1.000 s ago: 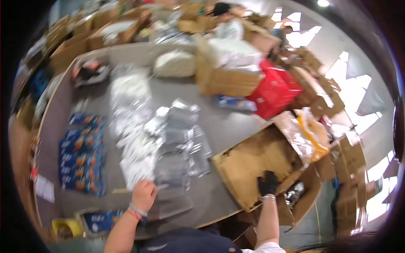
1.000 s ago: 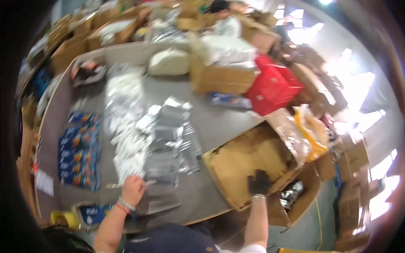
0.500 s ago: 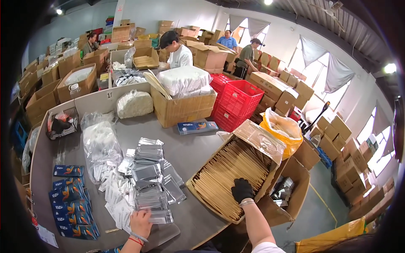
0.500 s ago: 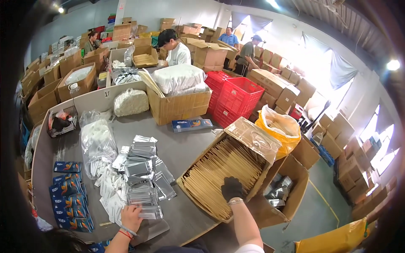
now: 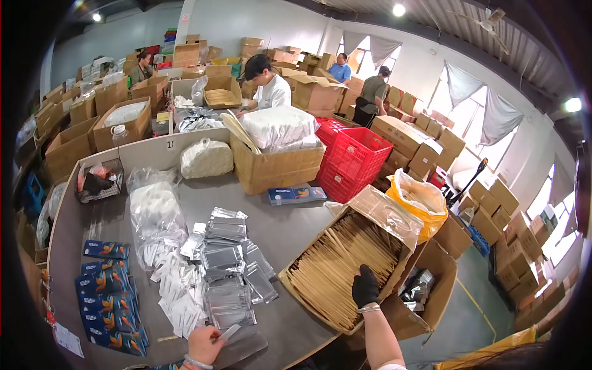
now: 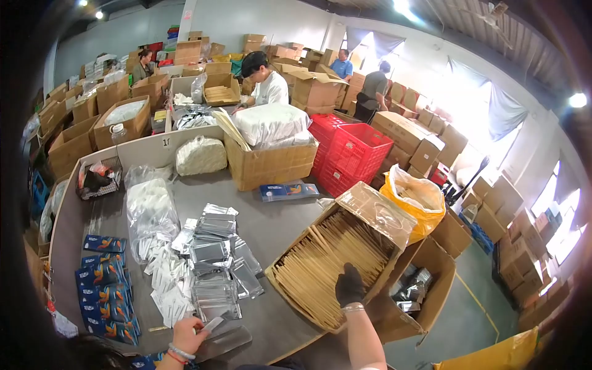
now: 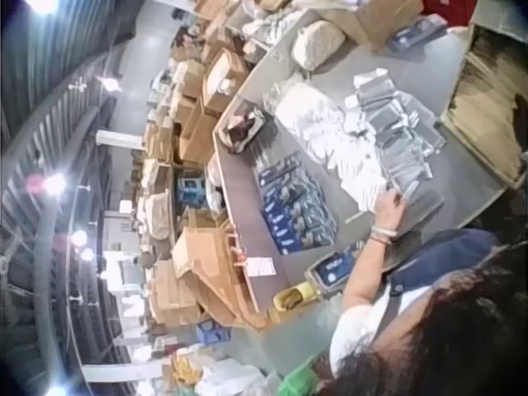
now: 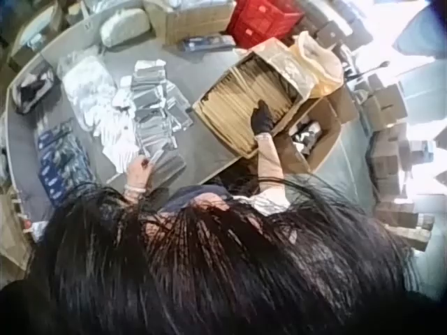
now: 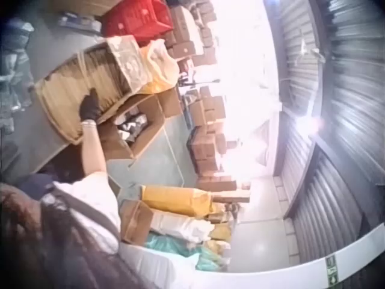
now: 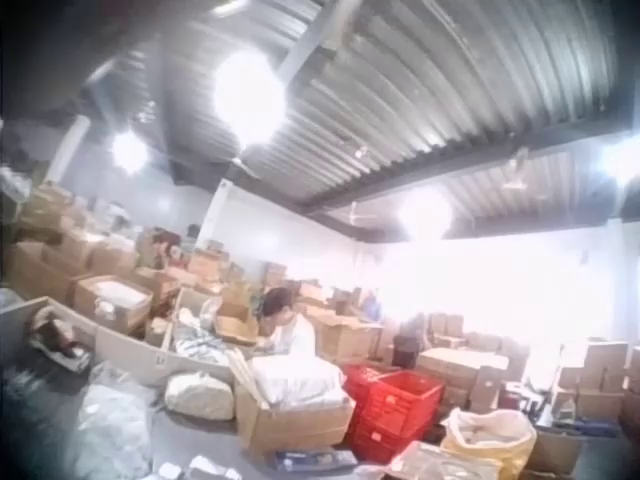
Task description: Packaging small items into silver foil pouches and organizing them in boxes.
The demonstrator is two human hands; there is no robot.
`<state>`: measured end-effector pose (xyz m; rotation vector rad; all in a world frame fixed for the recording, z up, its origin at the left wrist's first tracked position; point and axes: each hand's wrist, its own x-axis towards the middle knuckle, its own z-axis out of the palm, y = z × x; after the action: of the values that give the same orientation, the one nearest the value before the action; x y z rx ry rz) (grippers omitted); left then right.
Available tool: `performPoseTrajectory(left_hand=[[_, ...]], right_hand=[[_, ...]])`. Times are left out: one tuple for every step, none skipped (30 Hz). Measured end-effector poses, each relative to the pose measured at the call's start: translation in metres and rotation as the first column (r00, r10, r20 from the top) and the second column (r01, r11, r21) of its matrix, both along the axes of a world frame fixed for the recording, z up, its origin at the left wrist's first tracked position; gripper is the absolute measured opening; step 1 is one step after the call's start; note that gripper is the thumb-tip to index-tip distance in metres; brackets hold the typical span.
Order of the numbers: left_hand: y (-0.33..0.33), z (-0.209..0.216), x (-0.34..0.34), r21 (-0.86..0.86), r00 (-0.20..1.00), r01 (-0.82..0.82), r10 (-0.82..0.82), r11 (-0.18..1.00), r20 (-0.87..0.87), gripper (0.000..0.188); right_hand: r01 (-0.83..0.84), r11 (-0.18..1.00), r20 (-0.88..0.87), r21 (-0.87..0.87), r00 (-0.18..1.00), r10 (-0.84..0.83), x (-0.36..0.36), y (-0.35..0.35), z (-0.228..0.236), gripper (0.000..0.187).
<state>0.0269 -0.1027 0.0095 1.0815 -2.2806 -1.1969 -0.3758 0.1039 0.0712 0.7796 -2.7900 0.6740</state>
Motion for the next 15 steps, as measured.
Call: performPoseTrajectory(left_hand=[[0.006,0.007,0.011,0.011,1.0,-0.016,0.016,1.0,0.009,0.025],[0.014,0.013,0.022,0.146,0.997,-0.003,-0.008,0.989,0.075,0.026],[0.02,0.017,0.032,0.281,0.989,-0.003,-0.038,0.96,0.142,0.027],[0.022,0.013,0.034,0.3,0.986,-0.037,-0.014,0.953,0.167,0.027],[0.025,0.002,0.034,-0.067,0.962,0.066,-0.046,0.996,0.271,0.028],[0.032,-0.003,0.036,-0.391,0.918,0.216,-0.05,0.895,0.393,0.029],[0.032,-0.005,0.035,-0.41,0.918,0.194,-0.017,0.891,0.396,0.034],[0.036,-0.006,0.036,-0.413,0.937,0.126,0.029,0.902,0.349,0.039],[0.037,-0.001,0.041,-0.382,0.965,0.073,0.031,0.921,0.261,0.045],[0.035,0.007,0.047,-0.36,0.985,0.007,0.055,0.933,0.163,0.05],[0.033,0.02,0.054,-0.357,0.982,0.014,0.054,0.934,0.18,0.056],[0.031,0.03,0.061,-0.368,0.98,0.023,0.051,0.93,0.19,0.062],[0.032,0.027,0.074,-0.37,0.969,0.037,0.056,0.928,0.239,0.071],[0.035,0.023,0.084,-0.363,0.963,0.011,0.087,0.932,0.254,0.071],[0.035,0.018,0.091,-0.348,0.964,0.031,0.065,0.937,0.26,0.07]], right_hand=[[-0.1,0.991,-0.065,-0.093,0.993,0.094,0.006,-0.001,0.0,0.026],[-0.207,0.962,-0.131,-0.178,0.974,0.185,0.012,-0.003,0.0,0.025],[-0.291,0.957,-0.22,0.017,0.932,0.288,0.019,-0.009,0.002,0.021],[-0.318,0.948,-0.19,0.028,0.929,0.318,0.029,-0.02,0.004,0.021],[-0.439,0.898,-0.123,0.017,0.891,0.438,0.049,-0.034,0.004,0.02],[-0.555,0.832,-0.046,-0.003,0.831,0.554,0.07,-0.044,0.001,0.02],[-0.642,0.766,0.057,-0.002,0.765,0.641,0.088,-0.058,-0.003,0.021],[-0.721,0.693,0.171,-0.008,0.681,0.712,0.106,-0.066,-0.008,0.023],[-0.796,0.596,0.226,-0.104,0.565,0.794,0.119,-0.07,-0.012,0.027],[-0.836,0.514,0.264,-0.192,0.461,0.847,0.135,-0.076,-0.004,0.027],[-0.876,0.46,0.273,-0.146,0.411,0.87,0.144,-0.076,-0.013,0.027],[-0.909,0.403,0.267,-0.104,0.364,0.892,0.147,-0.079,-0.021,0.028],[-0.921,0.372,0.282,-0.119,0.327,0.902,0.15,-0.081,-0.033,0.028],[-0.939,0.343,0.319,0.035,0.336,0.886,0.151,-0.08,-0.047,0.027],[-0.933,0.305,0.343,0.191,0.355,0.87,0.154,-0.083,-0.057,0.027]])
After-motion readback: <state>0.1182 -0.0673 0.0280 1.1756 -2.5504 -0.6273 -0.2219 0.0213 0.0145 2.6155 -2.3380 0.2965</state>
